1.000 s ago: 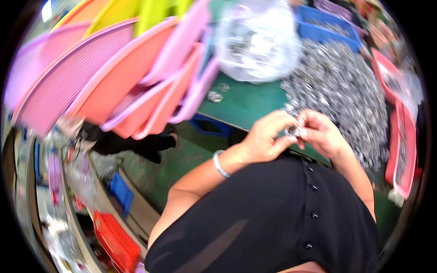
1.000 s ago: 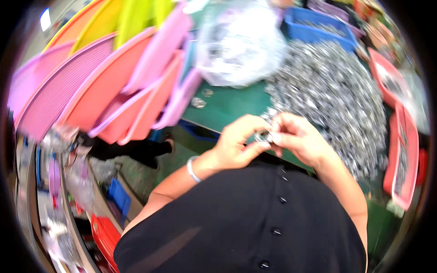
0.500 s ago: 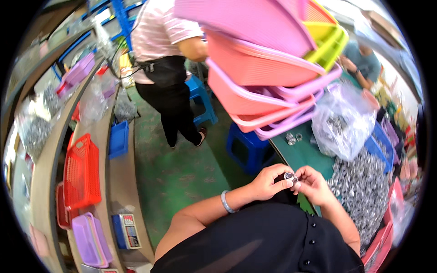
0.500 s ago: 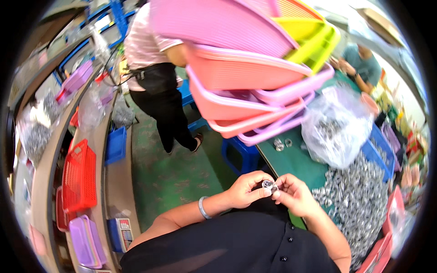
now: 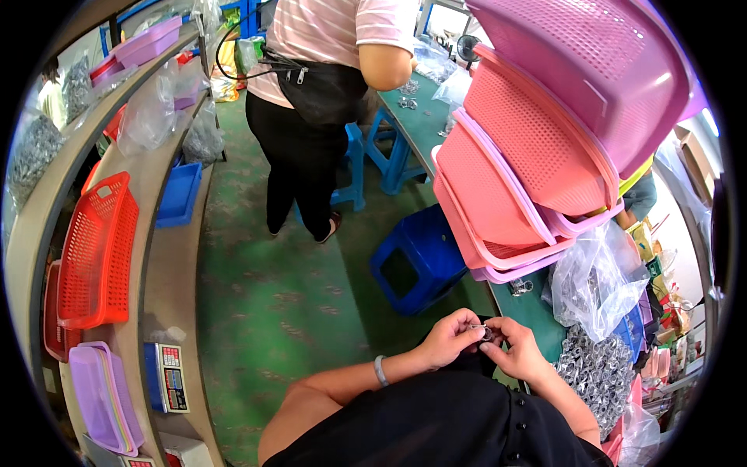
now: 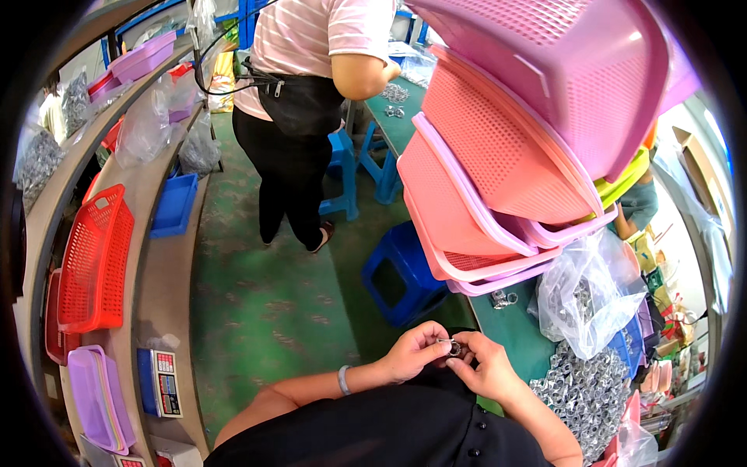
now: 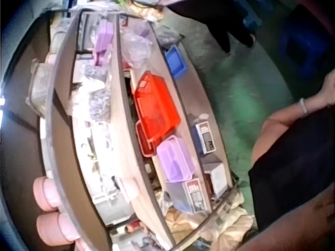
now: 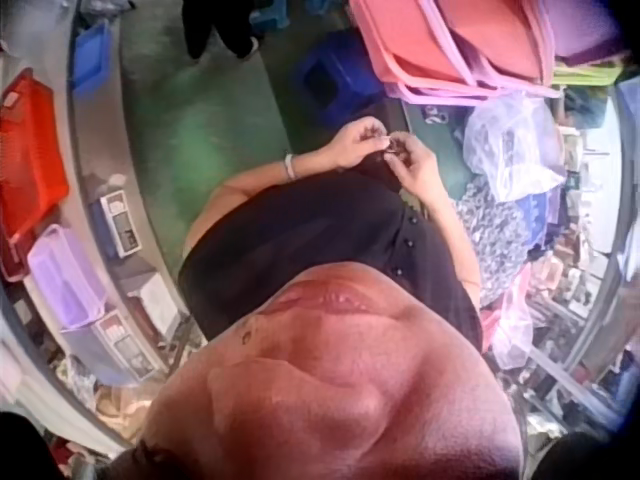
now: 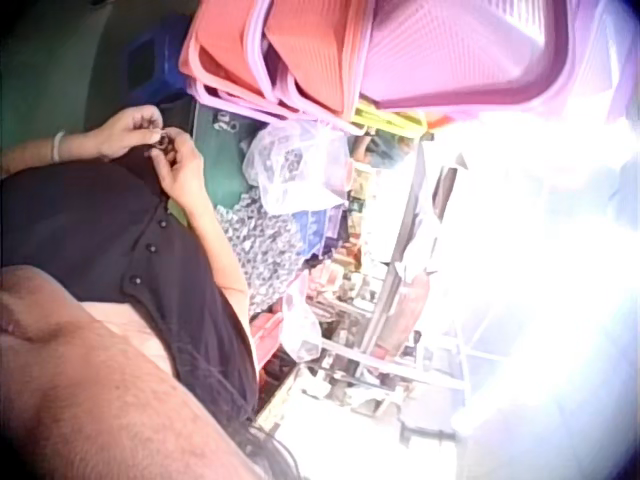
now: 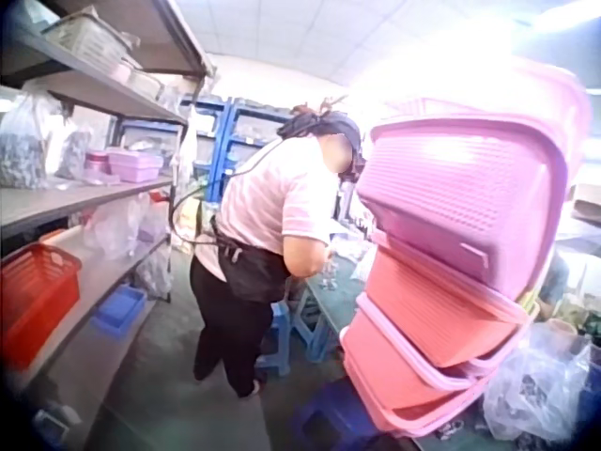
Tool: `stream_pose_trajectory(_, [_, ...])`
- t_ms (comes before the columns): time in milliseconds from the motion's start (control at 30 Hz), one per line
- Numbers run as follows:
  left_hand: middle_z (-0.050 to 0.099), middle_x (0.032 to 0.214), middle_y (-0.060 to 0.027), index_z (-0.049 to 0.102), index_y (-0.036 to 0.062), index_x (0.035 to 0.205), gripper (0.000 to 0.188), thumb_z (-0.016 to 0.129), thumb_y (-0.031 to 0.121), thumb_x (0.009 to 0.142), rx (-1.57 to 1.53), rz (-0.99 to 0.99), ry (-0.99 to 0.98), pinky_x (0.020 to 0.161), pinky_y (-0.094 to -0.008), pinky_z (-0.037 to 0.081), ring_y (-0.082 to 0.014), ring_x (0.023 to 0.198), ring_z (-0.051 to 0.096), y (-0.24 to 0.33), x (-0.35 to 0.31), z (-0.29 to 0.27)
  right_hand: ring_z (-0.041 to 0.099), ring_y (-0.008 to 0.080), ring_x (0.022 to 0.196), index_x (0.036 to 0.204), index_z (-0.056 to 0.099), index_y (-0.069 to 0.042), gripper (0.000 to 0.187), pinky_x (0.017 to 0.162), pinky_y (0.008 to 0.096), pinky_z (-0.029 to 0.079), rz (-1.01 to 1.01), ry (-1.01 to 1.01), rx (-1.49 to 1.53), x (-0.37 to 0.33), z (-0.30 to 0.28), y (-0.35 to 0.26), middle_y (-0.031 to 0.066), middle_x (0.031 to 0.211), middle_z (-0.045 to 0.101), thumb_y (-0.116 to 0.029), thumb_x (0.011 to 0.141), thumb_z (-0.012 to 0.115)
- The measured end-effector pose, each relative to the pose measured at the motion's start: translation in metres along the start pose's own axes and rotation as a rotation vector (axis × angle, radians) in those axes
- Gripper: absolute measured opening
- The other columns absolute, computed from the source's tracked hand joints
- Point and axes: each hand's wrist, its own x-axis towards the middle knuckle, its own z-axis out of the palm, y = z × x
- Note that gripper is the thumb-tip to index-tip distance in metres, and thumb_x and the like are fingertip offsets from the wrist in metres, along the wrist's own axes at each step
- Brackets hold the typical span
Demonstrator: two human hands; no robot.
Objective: The person joins together small metal ring-shaped components by hand on a work table, turning them over and checking their fit.
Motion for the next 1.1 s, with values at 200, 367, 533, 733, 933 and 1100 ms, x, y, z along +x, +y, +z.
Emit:
stream_pose_trajectory(200, [0.054,0.086,-0.0005,0.049,0.007,0.094,0.013,0.053,0.018,0.09,-0.213,-0.087,-0.058,0.066,-0.0208,0.044,-0.0069,0.074,0.051,-0.001,-0.001,-0.007,0.058,0.011,0.065,0.095,0.058,0.002,0.025,0.06,0.0243,0.048,0.087,0.054,0.001,0.001,0.009,0.009,0.0081,0.078,0.062,-0.004,0.074,0.069])
stream_pose_trajectory(367, [0.054,0.085,-0.0005,0.051,0.0057,0.092,0.012,0.056,0.016,0.088,-0.139,-0.065,-0.091,0.07,-0.0223,0.043,-0.0071,0.075,0.05,-0.002,0.002,-0.003,0.061,0.0138,0.068,0.097,0.058,0.003,0.024,0.063,0.0254,0.049,0.109,0.069,-0.02,-0.002,0.002,0.001,0.011,0.082,0.063,-0.005,0.076,0.067])
stream_pose_trajectory(533, [0.055,0.082,-0.0003,0.054,0.0041,0.09,0.01,0.057,0.013,0.087,-0.084,-0.078,-0.168,0.07,-0.0215,0.043,-0.0069,0.074,0.051,0.003,0.004,0.003,0.06,0.0194,0.064,0.094,0.058,0.001,0.026,0.058,0.0285,0.048,0.06,0.031,-0.053,-0.01,-0.01,-0.003,0.0116,0.078,0.061,-0.013,0.075,0.069])
stream_pose_trajectory(733, [0.059,0.081,-0.0028,0.057,0.0015,0.089,0.009,0.057,0.01,0.086,0.0,-0.207,-0.229,0.067,-0.0217,0.045,-0.0079,0.071,0.053,0.005,0.004,0.032,0.056,0.0344,0.066,0.084,0.059,-0.002,0.031,0.058,0.0368,0.045,0.031,-0.032,-0.125,-0.044,-0.029,0.003,0.0139,0.072,0.058,-0.031,0.075,0.068])
stream_pose_trajectory(933, [0.059,0.081,-0.0037,0.057,0.0004,0.092,0.013,0.053,0.012,0.089,0.155,-0.19,-0.328,0.068,-0.0235,0.045,-0.0103,0.072,0.054,0.003,0.008,0.06,0.056,0.0355,0.067,0.073,0.056,-0.003,0.028,0.058,0.0394,0.044,-0.05,0.044,-0.106,-0.083,-0.037,0.013,0.0157,0.068,0.055,-0.03,0.079,0.063])
stream_pose_trajectory(1100, [0.058,0.083,-0.0025,0.057,-0.0002,0.092,0.016,0.052,0.015,0.09,0.084,-0.337,-0.374,0.068,-0.0213,0.044,-0.0085,0.071,0.053,-0.015,0.006,0.09,0.054,0.0357,0.064,0.074,0.054,-0.001,0.034,0.057,0.0405,0.042,0.042,0.139,-0.048,-0.134,-0.038,0.025,0.0158,0.065,0.053,-0.034,0.081,0.061])
